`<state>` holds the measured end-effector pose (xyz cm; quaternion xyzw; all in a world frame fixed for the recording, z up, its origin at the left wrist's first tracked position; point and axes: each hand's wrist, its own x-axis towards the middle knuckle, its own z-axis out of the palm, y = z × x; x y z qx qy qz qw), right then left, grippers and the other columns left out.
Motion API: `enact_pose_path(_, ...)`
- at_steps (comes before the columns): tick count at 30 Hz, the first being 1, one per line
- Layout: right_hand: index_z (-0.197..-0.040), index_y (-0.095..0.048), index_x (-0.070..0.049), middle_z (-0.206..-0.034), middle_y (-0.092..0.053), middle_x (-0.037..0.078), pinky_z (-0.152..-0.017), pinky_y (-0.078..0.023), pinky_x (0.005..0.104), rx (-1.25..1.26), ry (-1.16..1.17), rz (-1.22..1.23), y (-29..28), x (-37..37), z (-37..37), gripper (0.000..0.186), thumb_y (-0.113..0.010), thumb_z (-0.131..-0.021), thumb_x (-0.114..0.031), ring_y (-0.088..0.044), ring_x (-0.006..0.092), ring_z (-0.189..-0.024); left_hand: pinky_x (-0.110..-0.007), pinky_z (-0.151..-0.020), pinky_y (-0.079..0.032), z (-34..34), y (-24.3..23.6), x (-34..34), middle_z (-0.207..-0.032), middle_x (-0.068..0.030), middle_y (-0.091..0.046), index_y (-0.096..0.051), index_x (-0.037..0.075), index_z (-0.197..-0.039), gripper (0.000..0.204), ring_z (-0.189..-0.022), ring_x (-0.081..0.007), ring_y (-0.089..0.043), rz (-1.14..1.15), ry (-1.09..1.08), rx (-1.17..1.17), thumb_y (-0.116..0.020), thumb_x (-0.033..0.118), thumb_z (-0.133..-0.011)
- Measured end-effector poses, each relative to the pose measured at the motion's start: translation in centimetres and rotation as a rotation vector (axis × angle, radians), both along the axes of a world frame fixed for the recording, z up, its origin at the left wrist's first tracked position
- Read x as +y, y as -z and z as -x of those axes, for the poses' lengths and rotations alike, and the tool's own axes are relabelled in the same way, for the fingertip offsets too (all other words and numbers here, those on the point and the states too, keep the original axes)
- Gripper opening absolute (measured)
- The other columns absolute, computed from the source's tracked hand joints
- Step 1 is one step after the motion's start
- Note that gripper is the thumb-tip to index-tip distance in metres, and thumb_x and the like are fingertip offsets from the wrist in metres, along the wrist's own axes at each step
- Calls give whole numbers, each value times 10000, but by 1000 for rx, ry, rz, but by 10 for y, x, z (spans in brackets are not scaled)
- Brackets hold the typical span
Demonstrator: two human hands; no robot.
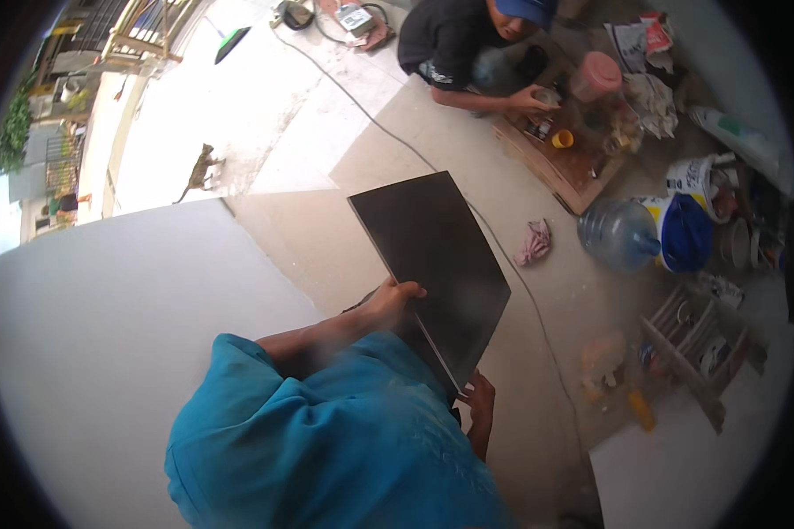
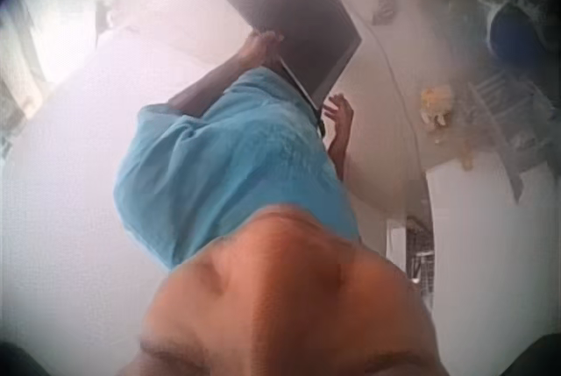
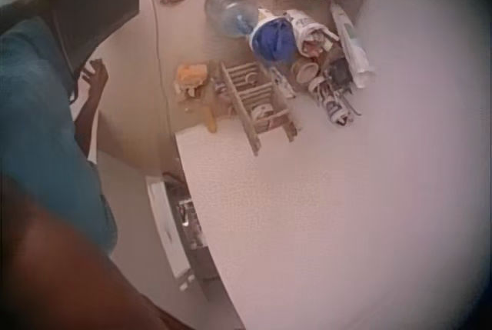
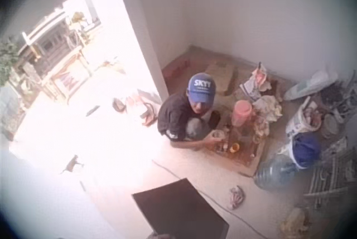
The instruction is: The person carries a tile, marks it with a pen, and cuts it using an angle grinder. The person then carries the cut tile to another area.
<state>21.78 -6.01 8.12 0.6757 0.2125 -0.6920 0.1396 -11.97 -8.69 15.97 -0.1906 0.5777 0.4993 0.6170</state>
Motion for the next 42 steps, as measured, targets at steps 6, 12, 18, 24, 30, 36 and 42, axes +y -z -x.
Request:
enact_pose_path(6,-1346,-464,-48,-1270,-581,123,-821,-457,407,6,588,-287,-53,16,-34,790,-387,-905,-699,-592,252,-1052,-553,-870,-529,-11,-34,39,-1113,-192,-533,-463,-29,-1230,436,-1023,-349,-590,-199,262,-44,-562,57,-814)
enact_pose_path(12,-1340,-477,-61,-1289,-567,121,-987,-387,485,545,1279,-379,-75,-19,-58,810,-368,-893,-727,-527,292,-1170,-418,-871,-545,-47,-66,64,-1124,-182,-577,-509,-40,-1212,445,-987,-312,-620,-249,460,-96,-587,48,-783)
enact_pose_path(18,-1332,-477,-71,-1275,-567,111,-965,-457,449,989,1595,-706,-73,-33,-103,591,-386,-985,-540,-540,281,-1185,-389,-844,-536,-120,-62,91,-1050,-157,-617,-575,-39,-1144,361,-944,-264,-629,-479,817,-102,-577,50,-794)
enact_pose_path(24,-1309,-484,-36,-1247,-585,124,-961,-466,446,1026,1725,-954,-65,-79,-216,498,-432,-1000,-423,-574,281,-1137,-413,-867,-528,-274,-91,99,-1090,-143,-592,-520,-41,-1204,434,-1010,-278,-617,-634,901,-261,-570,74,-789)
enact_pose_path(30,-1274,-502,-29,-1206,-602,138,-928,-490,438,1012,1822,-1015,-56,-149,-324,398,-506,-961,-274,-604,285,-1073,-428,-978,-470,-399,-62,82,-1209,-140,-562,-463,-10,-1291,526,-1157,-280,-559,-581,1088,-248,-581,146,-803)
enact_pose_path(36,-1213,-542,-56,-1121,-617,97,-823,-492,391,633,1919,-966,-11,-198,-406,407,-602,-902,-310,-606,240,-987,-414,-933,-502,-507,-50,74,-1186,-145,-581,-462,-37,-1278,486,-1101,-285,-595,-474,1199,-398,-555,134,-832)
enact_pose_path(42,-1177,-566,-67,-1063,-616,47,-812,-476,337,289,1942,-890,-30,-194,-473,347,-617,-878,-237,-589,199,-940,-425,-866,-525,-598,-33,89,-1167,-159,-596,-471,-30,-1258,446,-1052,-294,-617,-370,1348,-429,-543,143,-854)
